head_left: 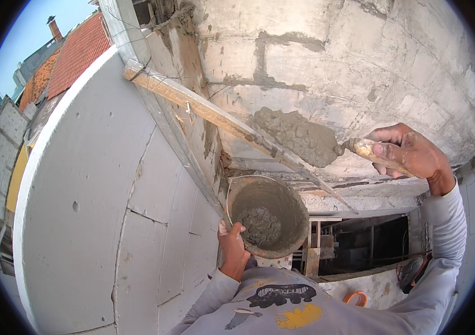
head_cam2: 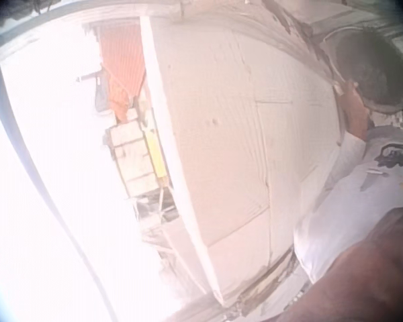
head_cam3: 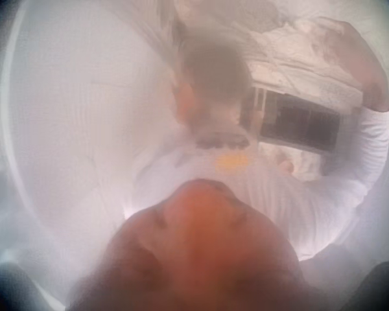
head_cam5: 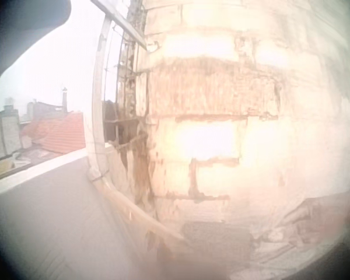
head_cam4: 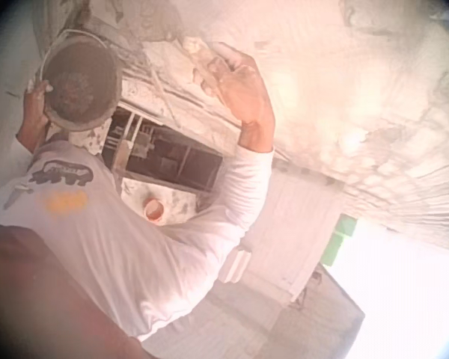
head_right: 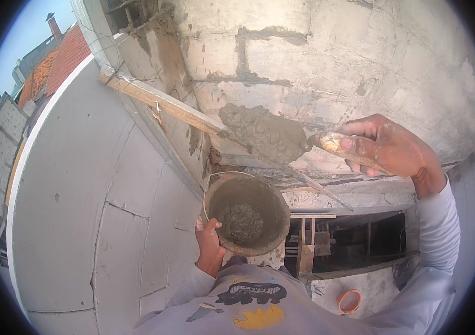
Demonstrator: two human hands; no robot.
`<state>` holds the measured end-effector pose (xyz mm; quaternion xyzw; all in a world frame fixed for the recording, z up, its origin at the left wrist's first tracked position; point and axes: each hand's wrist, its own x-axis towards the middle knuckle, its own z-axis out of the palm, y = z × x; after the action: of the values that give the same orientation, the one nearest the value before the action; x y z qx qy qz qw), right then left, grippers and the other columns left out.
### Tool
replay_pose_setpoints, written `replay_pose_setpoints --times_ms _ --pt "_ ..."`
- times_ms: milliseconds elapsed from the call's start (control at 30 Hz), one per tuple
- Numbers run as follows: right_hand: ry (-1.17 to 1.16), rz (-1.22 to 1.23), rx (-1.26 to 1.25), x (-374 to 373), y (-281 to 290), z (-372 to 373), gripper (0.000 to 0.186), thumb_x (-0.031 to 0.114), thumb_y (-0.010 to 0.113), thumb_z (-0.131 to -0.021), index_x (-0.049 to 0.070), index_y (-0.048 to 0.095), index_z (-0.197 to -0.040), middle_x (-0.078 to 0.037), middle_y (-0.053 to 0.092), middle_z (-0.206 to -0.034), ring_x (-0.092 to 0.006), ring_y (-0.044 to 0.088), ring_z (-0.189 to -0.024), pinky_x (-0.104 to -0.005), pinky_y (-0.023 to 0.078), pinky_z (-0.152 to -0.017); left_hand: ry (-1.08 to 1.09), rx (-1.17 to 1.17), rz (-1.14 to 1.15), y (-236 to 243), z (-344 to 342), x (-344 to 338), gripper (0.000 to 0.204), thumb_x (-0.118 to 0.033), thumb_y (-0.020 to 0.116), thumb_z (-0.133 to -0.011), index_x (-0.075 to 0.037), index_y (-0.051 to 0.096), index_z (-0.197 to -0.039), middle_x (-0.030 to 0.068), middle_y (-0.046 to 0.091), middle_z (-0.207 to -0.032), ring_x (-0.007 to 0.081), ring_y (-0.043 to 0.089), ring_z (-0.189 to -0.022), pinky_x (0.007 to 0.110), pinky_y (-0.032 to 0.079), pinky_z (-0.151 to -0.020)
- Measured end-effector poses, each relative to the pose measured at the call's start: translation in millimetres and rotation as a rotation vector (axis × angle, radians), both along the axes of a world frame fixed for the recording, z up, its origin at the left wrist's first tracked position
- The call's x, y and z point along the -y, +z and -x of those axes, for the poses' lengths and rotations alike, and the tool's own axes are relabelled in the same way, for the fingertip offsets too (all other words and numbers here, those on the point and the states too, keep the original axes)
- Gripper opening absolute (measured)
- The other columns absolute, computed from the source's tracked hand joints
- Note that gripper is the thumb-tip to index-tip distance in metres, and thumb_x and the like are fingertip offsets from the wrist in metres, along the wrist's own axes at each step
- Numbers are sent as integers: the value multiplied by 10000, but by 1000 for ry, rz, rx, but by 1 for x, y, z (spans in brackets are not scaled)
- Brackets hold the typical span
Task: The person scoops cement from a bucket and applies it to a wall using a trowel. They repeatedly smooth the surface and refill the trowel from the bucket while standing on a wooden plank.
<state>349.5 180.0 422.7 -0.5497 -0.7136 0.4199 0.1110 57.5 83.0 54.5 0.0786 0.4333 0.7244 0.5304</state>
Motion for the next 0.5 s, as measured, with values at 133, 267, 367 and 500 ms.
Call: replay_pose_setpoints --times_ms 133,267,367,500 --pt "84 -262 -122 -90 67 70 335 308 573 -1057 -4 692 -1096 -20 624 -693 -53 524 -496 -207 424 -435 65 -24 -23 -20 20 8 250 115 579 -801 -61 561 -978 18 616 -948 110 555 -831 257 447 -753" --pt "37 -581 -72 -177 124 156 395 327 525 -1044 -31 661 -1141 -92 666 -880 -156 592 -666 -305 492 -583 59 -24 -51 -10 24 4 263 123 578 -801 -47 561 -1000 18 622 -957 112 565 -822 252 446 -753" --pt "-65 -813 131 -194 145 253 399 325 526 -991 -25 718 -982 -206 727 -933 -318 673 -808 -460 531 -719 119 -4 -26 -14 34 13 270 131 567 -803 -42 562 -1010 22 626 -962 115 574 -826 251 447 -750" --pt "208 -1572 297 -291 118 339 354 306 563 -940 -11 718 -920 -273 718 -1003 -441 682 -943 -531 541 -797 148 15 14 -20 36 22 255 134 578 -800 -47 549 -977 32 623 -948 119 570 -813 257 454 -752"
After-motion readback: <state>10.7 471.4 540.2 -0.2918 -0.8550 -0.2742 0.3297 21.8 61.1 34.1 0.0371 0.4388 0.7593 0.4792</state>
